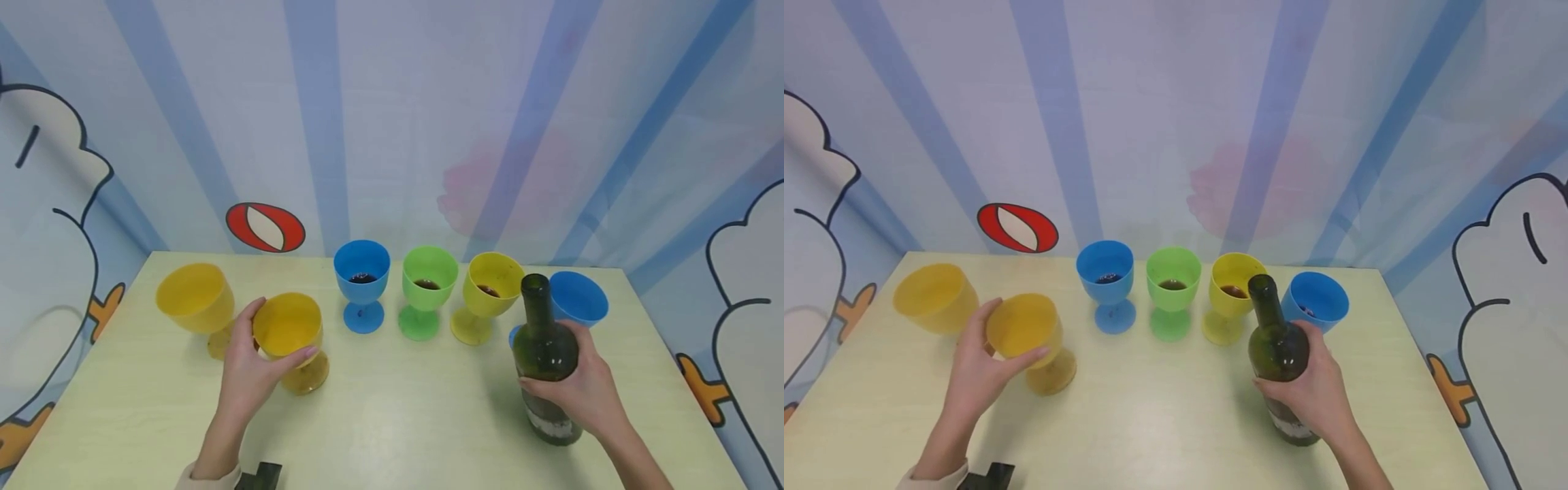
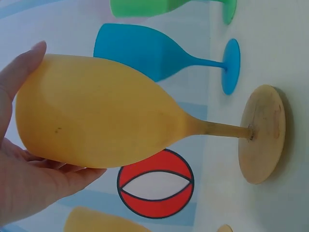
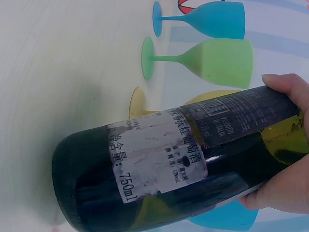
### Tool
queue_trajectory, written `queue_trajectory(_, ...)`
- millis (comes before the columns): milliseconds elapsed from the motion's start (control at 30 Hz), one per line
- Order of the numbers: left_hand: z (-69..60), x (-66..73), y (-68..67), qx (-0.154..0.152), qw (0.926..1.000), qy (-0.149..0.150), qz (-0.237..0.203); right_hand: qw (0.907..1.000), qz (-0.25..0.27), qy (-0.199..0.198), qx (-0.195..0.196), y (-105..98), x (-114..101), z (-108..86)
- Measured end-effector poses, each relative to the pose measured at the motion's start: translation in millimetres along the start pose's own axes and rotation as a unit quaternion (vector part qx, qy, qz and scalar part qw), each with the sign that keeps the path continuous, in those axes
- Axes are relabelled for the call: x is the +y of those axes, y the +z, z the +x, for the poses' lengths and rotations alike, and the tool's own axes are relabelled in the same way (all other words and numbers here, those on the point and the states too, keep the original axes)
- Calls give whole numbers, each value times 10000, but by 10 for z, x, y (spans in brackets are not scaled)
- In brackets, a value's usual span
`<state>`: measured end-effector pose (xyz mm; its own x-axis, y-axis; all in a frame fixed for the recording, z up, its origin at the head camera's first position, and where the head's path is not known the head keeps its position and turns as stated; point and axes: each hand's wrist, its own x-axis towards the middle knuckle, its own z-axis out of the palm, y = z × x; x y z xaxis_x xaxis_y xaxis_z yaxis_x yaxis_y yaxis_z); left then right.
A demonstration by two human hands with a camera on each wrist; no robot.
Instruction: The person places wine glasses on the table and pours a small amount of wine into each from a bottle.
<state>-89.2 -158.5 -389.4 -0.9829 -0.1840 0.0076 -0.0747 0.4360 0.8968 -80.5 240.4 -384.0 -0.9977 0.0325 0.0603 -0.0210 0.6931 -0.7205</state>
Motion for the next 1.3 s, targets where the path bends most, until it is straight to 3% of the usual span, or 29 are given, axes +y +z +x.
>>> queue_trajectory(267, 26, 177, 157, -285, 9990, 356, 32, 9999, 67, -92, -64, 8, -6, 6)
queue_trajectory(733, 24, 442, 590, -836, 9930, 831, -27, 9994, 98, -338, 5, 42, -41, 15)
queue_trajectory(967, -9, 514, 759, -975, 9894, 1076, 30, 9993, -10, -347, -110, 56, -32, 0)
queue_trajectory(1300, -54, 578, 907, -1227, 9855, 1169, 73, 9989, -115, -454, -89, 68, -19, -18)
